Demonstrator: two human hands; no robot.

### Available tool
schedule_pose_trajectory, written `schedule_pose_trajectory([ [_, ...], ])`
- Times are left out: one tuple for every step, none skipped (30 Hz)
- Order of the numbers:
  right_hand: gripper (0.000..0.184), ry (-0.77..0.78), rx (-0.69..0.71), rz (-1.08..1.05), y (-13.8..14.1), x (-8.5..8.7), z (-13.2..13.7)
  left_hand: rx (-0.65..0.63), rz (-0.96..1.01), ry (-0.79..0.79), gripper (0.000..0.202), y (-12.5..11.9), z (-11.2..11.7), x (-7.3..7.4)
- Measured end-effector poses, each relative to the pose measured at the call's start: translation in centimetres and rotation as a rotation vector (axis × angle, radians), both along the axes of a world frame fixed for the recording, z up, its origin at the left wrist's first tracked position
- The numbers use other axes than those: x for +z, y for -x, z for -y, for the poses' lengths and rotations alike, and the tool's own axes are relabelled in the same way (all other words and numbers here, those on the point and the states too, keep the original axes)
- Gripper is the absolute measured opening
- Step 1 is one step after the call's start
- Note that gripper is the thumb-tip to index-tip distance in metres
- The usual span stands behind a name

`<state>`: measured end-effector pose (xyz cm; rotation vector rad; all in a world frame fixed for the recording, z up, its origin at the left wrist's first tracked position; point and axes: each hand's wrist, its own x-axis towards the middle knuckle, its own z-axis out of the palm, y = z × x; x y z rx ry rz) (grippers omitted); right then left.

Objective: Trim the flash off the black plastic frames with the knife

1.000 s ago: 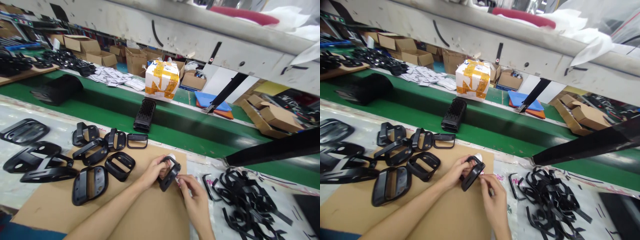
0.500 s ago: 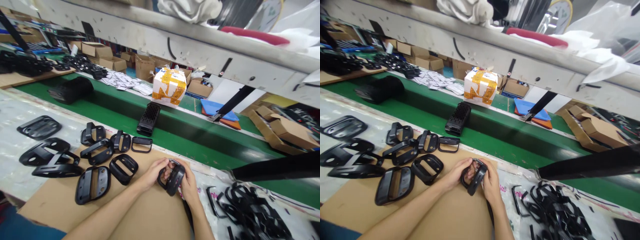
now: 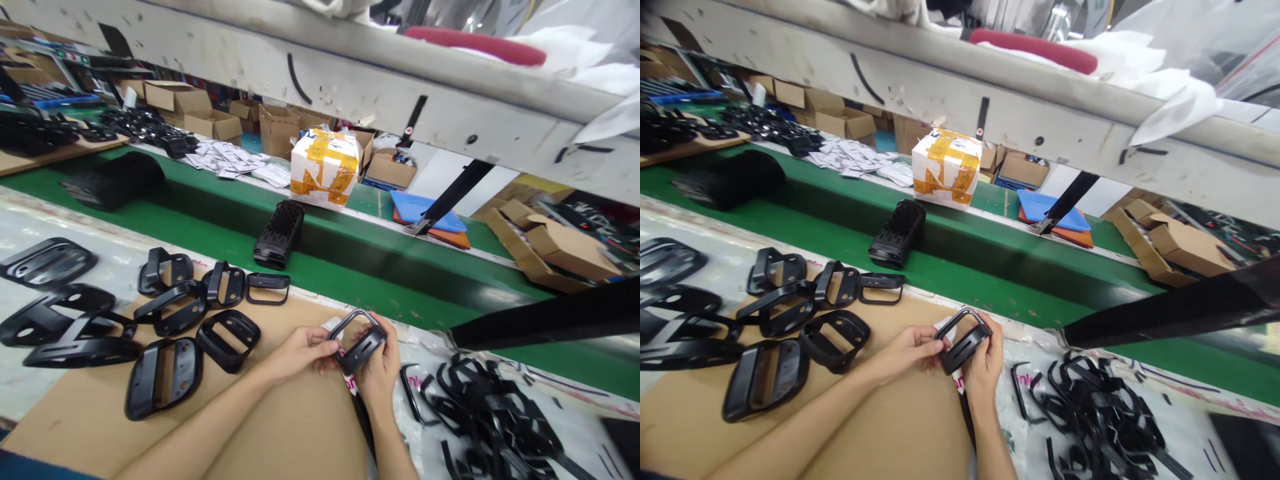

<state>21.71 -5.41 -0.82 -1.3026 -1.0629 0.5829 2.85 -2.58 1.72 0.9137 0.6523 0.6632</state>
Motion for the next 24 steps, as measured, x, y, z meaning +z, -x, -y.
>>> schedule_pose_trajectory([
  [0.048,-0.004,-0.006,-0.002,0.0,-0.1,0.0,0.023,0.009,0.024,0.066,-0.1,0.0,-0.1],
  [0.048,-0.007,-0.009,-0.005,0.0,-0.2,0.0,0.043,0.018,0.047,0.065,-0.1,0.0,-0.1],
  [0.048,-0.008,-0.01,-0.006,0.0,-0.2,-0.1,0.061,0.029,0.067,0.065,-0.2,0.0,-0.1],
  [0.048,-0.01,-0.009,-0.007,0.1,-0.3,-0.1,0.081,0.041,0.084,0.065,-0.2,0.0,-0.1],
  [0.048,-0.01,-0.006,-0.008,0.1,-0.3,-0.1,0.098,0.052,0.098,0.064,-0.2,0.0,-0.1],
  [0.048,-0.011,-0.003,-0.009,0.1,-0.3,-0.2,0.114,0.065,0.107,0.063,-0.3,0.0,-0.1],
  [0.048,-0.012,0.001,-0.01,0.1,-0.2,-0.2,0.128,0.082,0.114,0.062,-0.3,0.0,-0.2],
  [0.048,-0.012,0.005,-0.013,0.2,-0.2,-0.2,0.137,0.102,0.119,0.061,-0.4,0.1,-0.2],
  [0.047,-0.012,0.01,-0.017,0.2,-0.2,-0.2,0.143,0.126,0.126,0.06,-0.5,0.1,-0.2],
  [0.046,-0.012,0.014,-0.021,0.2,-0.1,-0.1,0.148,0.149,0.134,0.059,-0.5,0.1,-0.2],
  [0.045,-0.013,0.018,-0.025,0.3,-0.1,-0.1,0.149,0.168,0.142,0.058,-0.6,0.2,-0.2],
  [0.044,-0.015,0.019,-0.028,0.3,0.0,-0.1,0.147,0.18,0.147,0.057,-0.6,0.2,-0.1],
  [0.043,-0.019,0.02,-0.029,0.3,0.0,-0.1,0.139,0.182,0.151,0.056,-0.6,0.2,-0.1],
  [0.042,-0.024,0.021,-0.029,0.3,0.0,0.0,0.127,0.179,0.156,0.056,-0.6,0.2,0.0],
  [0.042,-0.03,0.023,-0.029,0.3,0.1,0.0,0.116,0.174,0.162,0.056,-0.5,0.2,0.0],
  [0.042,-0.034,0.028,-0.029,0.3,0.1,0.0,0.109,0.17,0.168,0.055,-0.5,0.1,0.1],
  [0.042,-0.037,0.035,-0.029,0.3,0.1,0.0,0.109,0.17,0.175,0.054,-0.4,0.1,0.1],
  [0.042,-0.037,0.045,-0.03,0.2,0.2,0.0,0.112,0.175,0.182,0.052,-0.4,0.1,0.0],
  [0.042,-0.033,0.059,-0.029,0.2,0.2,0.1,0.114,0.186,0.187,0.05,-0.4,0.1,0.0],
  [0.042,-0.024,0.081,-0.027,0.2,0.3,0.1,0.111,0.203,0.193,0.049,-0.5,0.1,-0.1],
  [0.043,-0.011,0.11,-0.024,0.2,0.5,0.2,0.099,0.226,0.205,0.049,-0.6,0.1,-0.2],
  [0.043,0.007,0.15,-0.019,0.3,0.6,0.3,0.082,0.255,0.228,0.05,-0.7,0.1,-0.3],
  [0.043,0.029,0.196,-0.013,0.4,0.8,0.5,0.067,0.285,0.263,0.053,-0.8,0.1,-0.4],
  [0.043,0.049,0.242,-0.004,0.5,1.0,0.6,0.06,0.31,0.307,0.057,-0.8,0.0,-0.4],
])
